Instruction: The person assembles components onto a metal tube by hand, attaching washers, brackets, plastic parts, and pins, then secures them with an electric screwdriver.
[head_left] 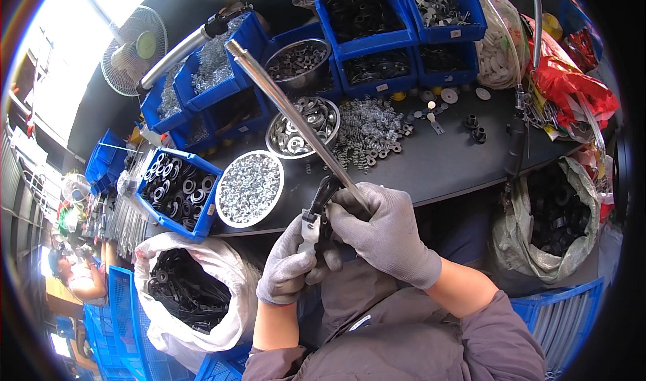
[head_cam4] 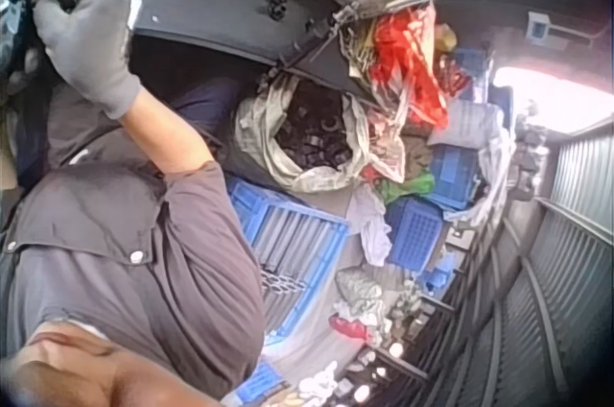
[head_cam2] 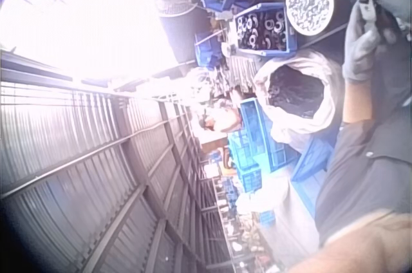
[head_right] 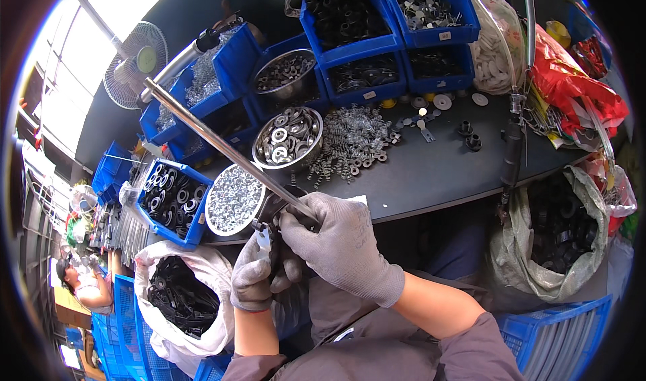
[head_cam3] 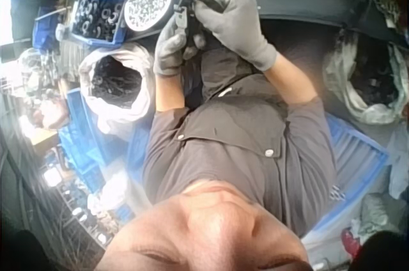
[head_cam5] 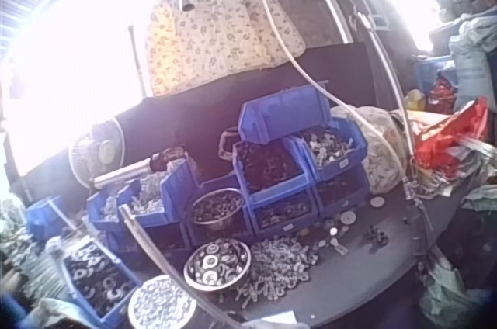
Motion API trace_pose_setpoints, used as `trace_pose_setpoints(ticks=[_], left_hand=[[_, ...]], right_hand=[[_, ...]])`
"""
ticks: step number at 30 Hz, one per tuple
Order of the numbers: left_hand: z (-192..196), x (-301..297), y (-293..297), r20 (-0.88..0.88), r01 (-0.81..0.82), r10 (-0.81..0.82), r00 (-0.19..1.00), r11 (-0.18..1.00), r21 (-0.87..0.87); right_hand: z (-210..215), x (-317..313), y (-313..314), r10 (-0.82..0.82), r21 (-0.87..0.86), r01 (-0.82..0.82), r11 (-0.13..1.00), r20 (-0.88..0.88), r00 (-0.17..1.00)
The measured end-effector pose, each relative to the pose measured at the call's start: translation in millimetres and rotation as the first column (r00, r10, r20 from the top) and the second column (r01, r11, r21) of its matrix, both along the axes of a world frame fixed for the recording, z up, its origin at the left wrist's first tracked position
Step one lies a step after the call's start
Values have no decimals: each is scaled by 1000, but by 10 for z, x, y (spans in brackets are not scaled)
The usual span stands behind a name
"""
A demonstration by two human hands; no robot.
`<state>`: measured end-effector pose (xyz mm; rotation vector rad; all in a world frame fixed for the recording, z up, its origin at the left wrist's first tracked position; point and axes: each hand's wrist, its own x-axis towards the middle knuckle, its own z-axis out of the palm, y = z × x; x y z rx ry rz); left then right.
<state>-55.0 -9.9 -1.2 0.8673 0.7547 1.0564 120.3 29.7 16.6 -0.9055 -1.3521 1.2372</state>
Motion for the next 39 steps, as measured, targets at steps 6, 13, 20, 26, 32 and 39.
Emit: trace_pose_setpoints(ticks=[6, 13, 20, 26, 32, 39], left_hand=[[-88, -19, 3, 23, -7, 6, 1000, 999, 50], [-87, -30, -20, -31, -23, 24, 999, 999, 36], [12, 29, -12, -110, -56, 59, 992, 998, 25], [83, 10, 7, -37, -43, 44, 998, 999, 27], [42, -521, -221, 386, 163, -134, 913, 986, -44], [66, -572, -620, 605, 309, -199, 771, 947, -83]], right_hand=[[68, 27, -36, 16, -28, -14, 1000, 69, 998], [110, 52, -76, -16, 23, 13, 1000, 129, 991], [92, 89, -40, 5, 20, -8, 1000, 131, 991], [114, 106, -52, 47, -75, -40, 996, 90, 995], [284, 804, -316, 38, 51, -47, 998, 161, 986], [116, 1097, -409, -61, 117, -29, 993, 693, 718]])
